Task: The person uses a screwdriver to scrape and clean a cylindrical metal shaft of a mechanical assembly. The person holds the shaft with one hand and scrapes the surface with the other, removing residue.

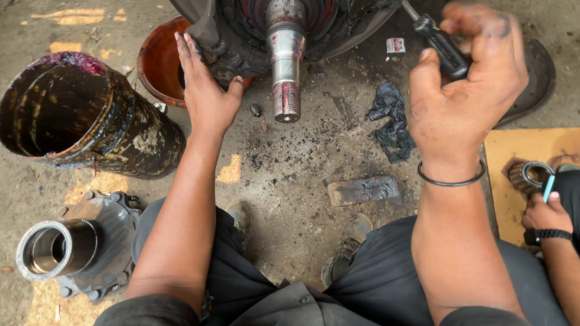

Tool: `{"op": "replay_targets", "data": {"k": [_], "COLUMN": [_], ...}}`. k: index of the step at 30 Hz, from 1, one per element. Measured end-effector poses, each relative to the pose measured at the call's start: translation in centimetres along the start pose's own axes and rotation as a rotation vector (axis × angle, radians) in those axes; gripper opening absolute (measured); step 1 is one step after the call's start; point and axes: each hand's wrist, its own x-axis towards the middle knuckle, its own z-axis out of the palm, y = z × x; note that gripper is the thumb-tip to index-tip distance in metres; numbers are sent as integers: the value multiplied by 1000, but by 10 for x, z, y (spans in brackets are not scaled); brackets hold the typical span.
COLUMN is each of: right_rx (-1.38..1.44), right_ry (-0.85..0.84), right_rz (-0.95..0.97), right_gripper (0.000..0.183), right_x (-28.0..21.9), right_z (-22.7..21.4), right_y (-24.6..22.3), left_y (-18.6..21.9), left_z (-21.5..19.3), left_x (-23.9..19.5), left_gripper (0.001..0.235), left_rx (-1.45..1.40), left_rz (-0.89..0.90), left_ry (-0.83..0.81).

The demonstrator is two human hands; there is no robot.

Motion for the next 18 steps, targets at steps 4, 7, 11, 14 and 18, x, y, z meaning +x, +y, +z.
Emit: {"op": "replay_targets", "data": {"k": [4,7,11,14,18], "right_rx": [-109,-55,248,604,558], "right_ry": [0,54,183,164,30], "right_rz": [-43,-10,239,350,156], "right_gripper": [24,21,10,12,7], "right_x": [1,7,13,16,29], "right_z": [8,25,37,49,67], "right_y": [4,9,12,15,21], "left_y": [0,1,4,7,9], "left_z": [-2,-8,-17,-24,-27], "left_x": [2,2,7,10,13], "left_gripper": [112,113,109,107,111], "left_rx": [-24,-2,-82,-199,-112], "left_rz": [-26,14,-18,-97,-41], "left_ry": [-36,-36,-85,-122,-110]}}
